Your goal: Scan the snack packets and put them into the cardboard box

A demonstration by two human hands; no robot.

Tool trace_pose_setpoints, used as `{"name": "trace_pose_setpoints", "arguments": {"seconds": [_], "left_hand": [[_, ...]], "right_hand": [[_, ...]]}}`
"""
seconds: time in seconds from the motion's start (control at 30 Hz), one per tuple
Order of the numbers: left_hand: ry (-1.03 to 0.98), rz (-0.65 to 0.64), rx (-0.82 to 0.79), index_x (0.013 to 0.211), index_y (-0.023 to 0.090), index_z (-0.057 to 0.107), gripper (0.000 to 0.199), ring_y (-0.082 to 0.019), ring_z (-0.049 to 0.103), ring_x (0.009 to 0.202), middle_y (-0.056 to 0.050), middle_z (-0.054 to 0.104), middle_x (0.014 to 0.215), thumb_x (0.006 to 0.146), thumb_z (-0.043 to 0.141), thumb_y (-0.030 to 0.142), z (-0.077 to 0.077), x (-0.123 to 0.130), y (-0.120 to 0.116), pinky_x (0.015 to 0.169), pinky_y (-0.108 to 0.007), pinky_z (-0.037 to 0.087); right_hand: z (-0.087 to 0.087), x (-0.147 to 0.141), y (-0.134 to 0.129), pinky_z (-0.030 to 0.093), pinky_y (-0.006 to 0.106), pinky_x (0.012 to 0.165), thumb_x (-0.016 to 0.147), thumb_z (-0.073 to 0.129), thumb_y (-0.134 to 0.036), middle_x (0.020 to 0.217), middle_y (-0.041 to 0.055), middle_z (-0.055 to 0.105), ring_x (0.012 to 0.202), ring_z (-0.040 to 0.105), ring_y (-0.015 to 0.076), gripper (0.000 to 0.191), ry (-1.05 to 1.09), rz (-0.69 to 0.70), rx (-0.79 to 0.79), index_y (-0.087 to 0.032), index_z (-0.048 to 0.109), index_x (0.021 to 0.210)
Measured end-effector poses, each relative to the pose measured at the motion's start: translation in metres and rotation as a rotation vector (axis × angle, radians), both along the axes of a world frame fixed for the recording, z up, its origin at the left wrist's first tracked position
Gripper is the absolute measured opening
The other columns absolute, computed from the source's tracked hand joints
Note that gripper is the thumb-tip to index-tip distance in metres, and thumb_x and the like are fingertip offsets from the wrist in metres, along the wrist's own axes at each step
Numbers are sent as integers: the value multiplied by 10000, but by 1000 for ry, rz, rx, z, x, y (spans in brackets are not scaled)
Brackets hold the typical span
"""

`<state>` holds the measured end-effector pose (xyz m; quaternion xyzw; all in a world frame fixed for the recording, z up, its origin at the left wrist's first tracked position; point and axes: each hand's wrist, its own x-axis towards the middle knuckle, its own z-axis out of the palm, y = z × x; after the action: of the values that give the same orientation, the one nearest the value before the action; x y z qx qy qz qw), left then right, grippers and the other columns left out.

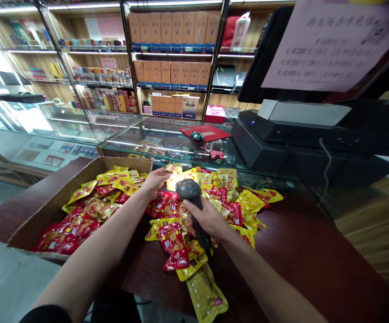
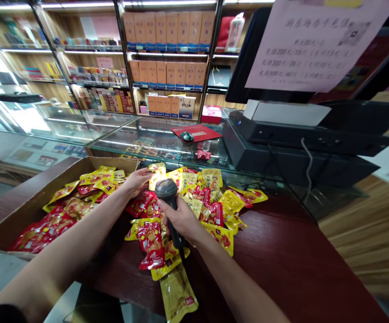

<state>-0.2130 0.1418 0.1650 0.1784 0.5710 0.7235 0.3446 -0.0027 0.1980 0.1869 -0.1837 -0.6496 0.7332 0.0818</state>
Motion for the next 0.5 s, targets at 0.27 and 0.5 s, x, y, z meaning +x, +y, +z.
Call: {"name": "trace_pose_setpoints", "arguments": {"seconds": [0.27,0.5], "left_hand": [[65,66,-101,955,144,701,576,-162,669,726,-71,735,853,463,928,339,5,2,-2,577,-226,438],[79,71,-94,1027,152,696,647,-178,676,740,-84,737,874,458,931,351,5,2,-3,576,-229,438]], "right_hand": [[2,0,-1,380,187,325,829,609,-586,481,-94,554,330,507,100,394,-29,13,37,-234,441,880],[0,1,-1,383,189,333,833,600,-595,483,-89,560,332,507,101,398,-28,21,50,-229,447,867]]}}
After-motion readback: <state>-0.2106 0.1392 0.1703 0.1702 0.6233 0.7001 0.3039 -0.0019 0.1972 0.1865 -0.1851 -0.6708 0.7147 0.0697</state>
